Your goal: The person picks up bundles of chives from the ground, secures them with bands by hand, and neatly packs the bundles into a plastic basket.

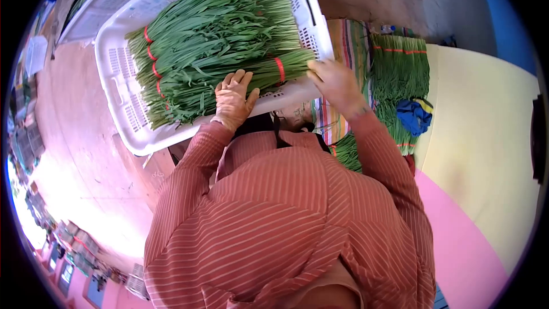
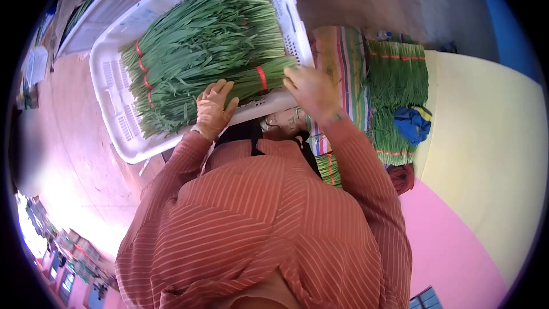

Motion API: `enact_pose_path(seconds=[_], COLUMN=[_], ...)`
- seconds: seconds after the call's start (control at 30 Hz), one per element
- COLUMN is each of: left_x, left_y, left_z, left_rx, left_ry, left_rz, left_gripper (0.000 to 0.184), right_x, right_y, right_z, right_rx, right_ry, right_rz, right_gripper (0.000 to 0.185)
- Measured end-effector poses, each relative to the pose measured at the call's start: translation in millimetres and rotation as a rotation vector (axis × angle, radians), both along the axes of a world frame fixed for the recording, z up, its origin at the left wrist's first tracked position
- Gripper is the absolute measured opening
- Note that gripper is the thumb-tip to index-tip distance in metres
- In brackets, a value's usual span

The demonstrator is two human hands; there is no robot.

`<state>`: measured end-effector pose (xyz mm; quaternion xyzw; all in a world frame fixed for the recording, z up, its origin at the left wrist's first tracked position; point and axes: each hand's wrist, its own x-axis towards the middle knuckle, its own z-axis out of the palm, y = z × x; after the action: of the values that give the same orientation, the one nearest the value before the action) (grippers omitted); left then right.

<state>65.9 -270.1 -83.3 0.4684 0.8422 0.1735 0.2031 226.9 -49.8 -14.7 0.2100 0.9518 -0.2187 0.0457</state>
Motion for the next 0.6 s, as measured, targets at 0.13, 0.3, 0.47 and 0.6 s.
enact_pose_path(seconds=[0.13,0.3,0.47,0.6], left_x=[1,-16,-32,-36], left_y=[-30,-59,-69,-62], left_z=[2,-6,-22,-4], left_rx=[-0.144,-0.222,-0.436,-0.464], left_ry=[-0.011,-0.057,-0.186,-0.249], left_rz=[0.120,0.232,0.198,0.174], left_gripper=[0.048,0.045,0.044,0.055], right_x=[-69,-100,-71,-103], right_y=[7,-1,-8,-4], right_z=[-60,-68,-102,-101], right_rx=[0.328,-0.114,0.150,0.090], right_ry=[-0.358,-0.734,-0.604,-0.752], right_rz=[0.361,0.217,0.365,0.469], right_gripper=[0.074,0.059,0.058,0.057])
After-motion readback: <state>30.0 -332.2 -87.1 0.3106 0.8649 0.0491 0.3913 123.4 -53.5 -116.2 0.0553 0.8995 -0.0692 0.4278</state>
